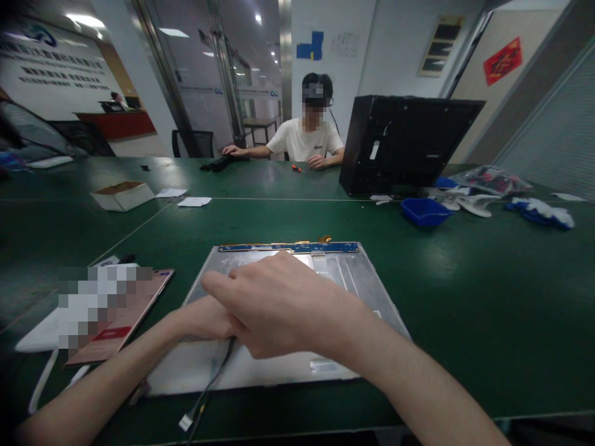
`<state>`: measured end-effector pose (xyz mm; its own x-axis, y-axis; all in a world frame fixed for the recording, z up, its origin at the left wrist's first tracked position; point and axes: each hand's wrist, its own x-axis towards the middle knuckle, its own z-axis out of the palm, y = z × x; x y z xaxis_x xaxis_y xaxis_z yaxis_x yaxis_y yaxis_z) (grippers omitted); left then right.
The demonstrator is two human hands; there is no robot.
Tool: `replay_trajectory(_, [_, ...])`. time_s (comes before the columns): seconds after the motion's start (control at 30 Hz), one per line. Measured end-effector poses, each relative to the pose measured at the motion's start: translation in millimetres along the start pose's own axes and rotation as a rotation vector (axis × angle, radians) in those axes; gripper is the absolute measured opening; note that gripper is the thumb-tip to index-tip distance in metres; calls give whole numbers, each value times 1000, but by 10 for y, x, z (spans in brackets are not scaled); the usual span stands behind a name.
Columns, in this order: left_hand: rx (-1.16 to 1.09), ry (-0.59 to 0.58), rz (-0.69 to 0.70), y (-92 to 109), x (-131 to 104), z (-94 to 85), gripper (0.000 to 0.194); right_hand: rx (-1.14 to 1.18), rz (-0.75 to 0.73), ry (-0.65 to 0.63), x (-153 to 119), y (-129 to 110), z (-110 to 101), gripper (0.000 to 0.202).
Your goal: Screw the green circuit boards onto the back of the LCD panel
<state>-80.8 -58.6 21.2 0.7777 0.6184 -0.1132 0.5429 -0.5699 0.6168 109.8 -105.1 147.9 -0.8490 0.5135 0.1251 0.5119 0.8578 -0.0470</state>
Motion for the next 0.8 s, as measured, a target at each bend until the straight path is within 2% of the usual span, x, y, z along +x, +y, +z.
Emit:
replay_trajectory(0.1, [-2,20,-18,50,-14,-25,13,13,-13,-3,-12,-14,-7,18])
replay_trajectory(0.23, [-37,-20,33,92,-7,-60,14,-13,52,15,14,2,11,11])
replay_trajectory(0.33, [-34,-49,5,61,9,-49,11,-44,75,15,35,20,21,13])
replay_trajectory(0.43, [-43,-48,5,13,10,-22,10,-38,48,12,29,14,11,4])
replay_trajectory(0.6, [-61,-52,-23,5,-5,-26,15,14,14,24,5,-8,-11,14])
replay_trajectory(0.8, [-109,-60,38,-3,19,-18,14,-70,88,34,32,13,26,10])
